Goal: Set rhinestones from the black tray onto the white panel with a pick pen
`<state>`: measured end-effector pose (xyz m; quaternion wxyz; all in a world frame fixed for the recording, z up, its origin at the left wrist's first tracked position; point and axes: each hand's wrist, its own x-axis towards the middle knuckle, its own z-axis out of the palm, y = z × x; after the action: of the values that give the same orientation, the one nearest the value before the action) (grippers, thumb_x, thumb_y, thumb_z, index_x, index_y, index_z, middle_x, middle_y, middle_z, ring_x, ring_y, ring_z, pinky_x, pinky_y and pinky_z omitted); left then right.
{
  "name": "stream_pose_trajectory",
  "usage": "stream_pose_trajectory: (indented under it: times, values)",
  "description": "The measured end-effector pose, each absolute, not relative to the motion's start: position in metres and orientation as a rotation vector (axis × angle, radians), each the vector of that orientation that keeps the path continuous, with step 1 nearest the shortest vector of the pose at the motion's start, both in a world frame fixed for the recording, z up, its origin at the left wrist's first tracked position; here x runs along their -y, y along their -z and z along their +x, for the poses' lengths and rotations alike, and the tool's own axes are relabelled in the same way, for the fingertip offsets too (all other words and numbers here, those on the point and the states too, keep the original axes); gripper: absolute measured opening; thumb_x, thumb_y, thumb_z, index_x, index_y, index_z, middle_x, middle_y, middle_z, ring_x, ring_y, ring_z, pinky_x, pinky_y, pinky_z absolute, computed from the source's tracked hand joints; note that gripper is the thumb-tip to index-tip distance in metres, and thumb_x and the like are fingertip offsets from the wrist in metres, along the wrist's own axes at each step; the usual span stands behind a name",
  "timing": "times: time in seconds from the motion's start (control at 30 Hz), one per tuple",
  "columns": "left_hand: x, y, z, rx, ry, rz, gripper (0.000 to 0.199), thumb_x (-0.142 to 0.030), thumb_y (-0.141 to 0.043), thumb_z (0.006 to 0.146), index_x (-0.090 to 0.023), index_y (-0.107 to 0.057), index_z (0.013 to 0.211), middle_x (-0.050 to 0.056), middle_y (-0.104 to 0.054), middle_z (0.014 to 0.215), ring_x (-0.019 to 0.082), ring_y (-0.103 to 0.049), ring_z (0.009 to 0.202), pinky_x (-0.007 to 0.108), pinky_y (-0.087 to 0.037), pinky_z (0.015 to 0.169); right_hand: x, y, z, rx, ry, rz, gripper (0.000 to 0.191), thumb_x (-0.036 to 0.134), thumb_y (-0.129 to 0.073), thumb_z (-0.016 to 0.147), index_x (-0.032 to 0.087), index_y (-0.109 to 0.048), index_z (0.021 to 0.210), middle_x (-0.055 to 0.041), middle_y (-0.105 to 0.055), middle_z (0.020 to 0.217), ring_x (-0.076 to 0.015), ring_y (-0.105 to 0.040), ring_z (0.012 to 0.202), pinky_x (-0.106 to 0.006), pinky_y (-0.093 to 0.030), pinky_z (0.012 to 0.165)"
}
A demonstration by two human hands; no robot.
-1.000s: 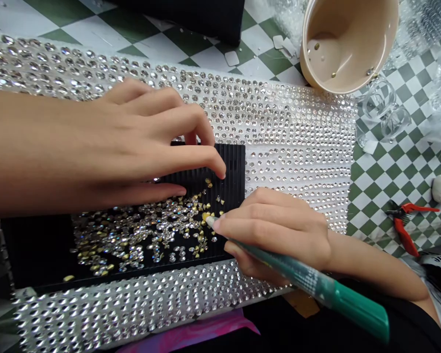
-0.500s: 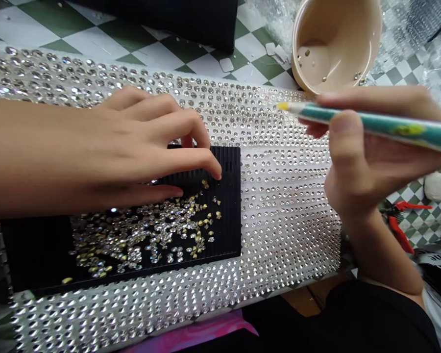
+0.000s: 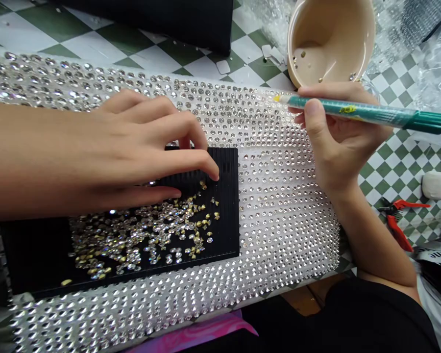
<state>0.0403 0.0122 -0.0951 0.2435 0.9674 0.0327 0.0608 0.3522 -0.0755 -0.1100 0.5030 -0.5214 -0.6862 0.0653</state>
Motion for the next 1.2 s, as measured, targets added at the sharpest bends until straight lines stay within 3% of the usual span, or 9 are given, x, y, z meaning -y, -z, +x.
stream_pose_trajectory:
  times: [0.13,0.27,0.4,0.63,0.87,1.2]
  values:
    - [-0.013,0.094,0.039,-0.07,-0.112,2.649,0.045,-0.038,-0.035,0.108,-0.03,-0.06,0.145,0.009,-0.051,0.145,0.036,-0.048,0.136,0.062,-0.041,0.115,0.073,0.113,0.359,1.751,-0.187,-1.226,0.018,0.024,-0.069,0.108,0.03,-0.081,0.119,-0.0064,-0.078,0.104,-0.0185,-0.076,0.082,-0.037,-0.067,0.077]
    - [-0.014,0.092,0.037,-0.077,-0.123,2.63,0.046,-0.04,-0.035,0.108,-0.03,-0.062,0.144,0.007,-0.052,0.144,0.033,-0.049,0.132,0.056,-0.039,0.115,0.075,0.11,0.356,1.732,-0.142,-1.25,0.016,0.019,-0.071,0.106,0.026,-0.084,0.111,-0.0069,-0.08,0.096,-0.0188,-0.077,0.08,-0.039,-0.067,0.079]
    - [-0.014,0.091,0.038,-0.089,-0.157,2.62,0.041,-0.038,-0.041,0.107,-0.034,-0.063,0.141,0.005,-0.055,0.142,0.031,-0.053,0.128,0.052,-0.041,0.114,0.077,0.109,0.353,1.734,-0.129,-1.34,0.015,0.021,-0.071,0.106,0.026,-0.084,0.108,-0.0068,-0.083,0.101,-0.0199,-0.08,0.084,-0.042,-0.071,0.084]
    - [-0.013,0.093,0.041,-0.048,-0.11,2.641,0.046,-0.038,-0.033,0.107,-0.029,-0.059,0.144,0.01,-0.049,0.142,0.037,-0.047,0.132,0.064,-0.041,0.111,0.077,0.107,0.349,1.695,-0.194,-1.331,0.011,0.03,-0.071,0.108,0.026,-0.081,0.106,-0.0079,-0.079,0.098,-0.0193,-0.077,0.081,-0.039,-0.068,0.075]
    - [-0.014,0.092,0.038,-0.095,-0.045,2.587,0.049,-0.039,-0.038,0.106,-0.031,-0.06,0.15,0.009,-0.048,0.149,0.037,-0.043,0.136,0.068,-0.036,0.12,0.076,0.113,0.353,1.693,-0.117,-1.242,0.011,0.022,-0.071,0.106,0.03,-0.077,0.11,-0.0018,-0.079,0.096,-0.0176,-0.079,0.08,-0.036,-0.065,0.072]
    - [-0.013,0.093,0.037,-0.087,-0.075,2.61,0.047,-0.038,-0.036,0.106,-0.032,-0.058,0.147,0.009,-0.049,0.147,0.038,-0.046,0.135,0.069,-0.04,0.115,0.077,0.112,0.349,1.667,-0.068,-1.327,0.006,0.032,-0.078,0.102,0.027,-0.08,0.101,-0.0044,-0.081,0.091,-0.0192,-0.078,0.074,-0.04,-0.069,0.073]
